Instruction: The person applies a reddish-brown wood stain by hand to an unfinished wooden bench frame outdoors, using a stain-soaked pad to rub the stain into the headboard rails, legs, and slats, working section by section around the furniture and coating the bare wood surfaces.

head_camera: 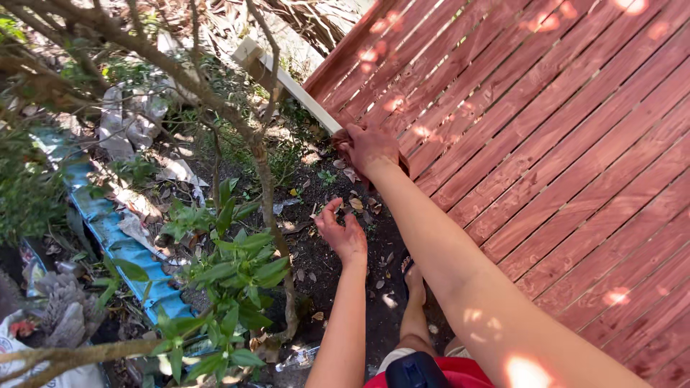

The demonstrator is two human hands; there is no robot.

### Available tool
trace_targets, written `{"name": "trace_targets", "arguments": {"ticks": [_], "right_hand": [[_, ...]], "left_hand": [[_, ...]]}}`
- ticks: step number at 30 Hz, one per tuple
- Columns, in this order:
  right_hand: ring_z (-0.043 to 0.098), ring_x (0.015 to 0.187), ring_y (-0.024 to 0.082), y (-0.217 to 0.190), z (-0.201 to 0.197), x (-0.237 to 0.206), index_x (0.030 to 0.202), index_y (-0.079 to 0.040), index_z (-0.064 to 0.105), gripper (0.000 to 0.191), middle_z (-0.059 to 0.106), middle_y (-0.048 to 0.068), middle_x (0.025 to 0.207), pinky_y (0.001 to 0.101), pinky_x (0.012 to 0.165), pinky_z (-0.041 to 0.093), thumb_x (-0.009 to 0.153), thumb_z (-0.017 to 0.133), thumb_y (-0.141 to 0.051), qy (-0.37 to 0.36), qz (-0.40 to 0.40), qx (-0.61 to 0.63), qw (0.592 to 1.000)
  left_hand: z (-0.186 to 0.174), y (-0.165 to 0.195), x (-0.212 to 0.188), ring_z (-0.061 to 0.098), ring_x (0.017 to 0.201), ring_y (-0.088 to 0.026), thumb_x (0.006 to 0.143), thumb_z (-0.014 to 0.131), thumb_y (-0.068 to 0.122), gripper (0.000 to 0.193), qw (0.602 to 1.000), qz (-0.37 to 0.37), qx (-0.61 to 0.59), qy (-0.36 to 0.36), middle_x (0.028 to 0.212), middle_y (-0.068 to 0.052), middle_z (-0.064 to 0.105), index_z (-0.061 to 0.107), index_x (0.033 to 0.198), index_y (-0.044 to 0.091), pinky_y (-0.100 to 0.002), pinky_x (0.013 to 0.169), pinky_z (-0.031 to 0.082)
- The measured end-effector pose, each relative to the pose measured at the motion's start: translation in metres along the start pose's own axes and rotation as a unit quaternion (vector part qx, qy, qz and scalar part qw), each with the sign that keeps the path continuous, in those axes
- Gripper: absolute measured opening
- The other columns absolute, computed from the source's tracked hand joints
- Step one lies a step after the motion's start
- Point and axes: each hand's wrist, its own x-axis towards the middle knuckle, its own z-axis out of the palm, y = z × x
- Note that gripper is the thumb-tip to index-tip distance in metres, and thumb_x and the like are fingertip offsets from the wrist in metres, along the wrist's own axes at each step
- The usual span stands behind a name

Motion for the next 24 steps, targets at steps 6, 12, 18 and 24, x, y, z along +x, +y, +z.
{"name": "trace_targets", "arguments": {"ticks": [6,12,18,24], "right_hand": [[0.054,0.122,0.039,0.037,-0.008,-0.056,0.135,-0.044,0.062,0.043,0.056,0.013,0.132,0.0521,0.095,0.051,0.092,0.065,-0.049,0.013,0.026,-0.002,1.000],[0.056,0.121,0.038,0.087,-0.018,-0.143,0.126,-0.042,0.068,0.038,0.059,0.011,0.127,0.0517,0.091,0.052,0.089,0.068,-0.050,0.047,0.034,-0.014,0.998],[0.059,0.114,0.037,0.143,-0.035,-0.240,0.128,-0.035,0.068,0.041,0.062,0.012,0.118,0.0510,0.092,0.051,0.090,0.069,-0.049,0.101,0.009,-0.023,0.995],[0.061,0.108,0.038,0.207,-0.037,-0.334,0.130,-0.027,0.068,0.045,0.063,0.014,0.115,0.0493,0.091,0.052,0.089,0.070,-0.044,0.172,-0.048,-0.014,0.984]], "left_hand": [[0.000,0.012,-0.036,0.055,0.105,-0.023,0.072,0.059,-0.002,0.035,0.999,-0.031,-0.003,-0.005,0.113,-0.008,0.049,0.070,0.104,0.008,-0.037,0.099,0.045],[0.013,0.029,-0.098,0.053,0.100,-0.022,0.071,0.059,-0.001,0.037,0.999,-0.026,-0.022,0.005,0.111,-0.006,0.051,0.069,0.105,0.009,-0.036,0.096,0.046],[0.025,0.049,-0.165,0.051,0.096,-0.022,0.072,0.060,0.000,0.035,0.999,-0.014,-0.044,0.001,0.108,-0.008,0.052,0.071,0.104,0.009,-0.035,0.092,0.046],[0.034,0.055,-0.229,0.052,0.095,-0.022,0.073,0.060,0.003,0.033,0.996,0.003,-0.087,0.006,0.108,-0.008,0.055,0.071,0.104,0.010,-0.035,0.092,0.046]]}}
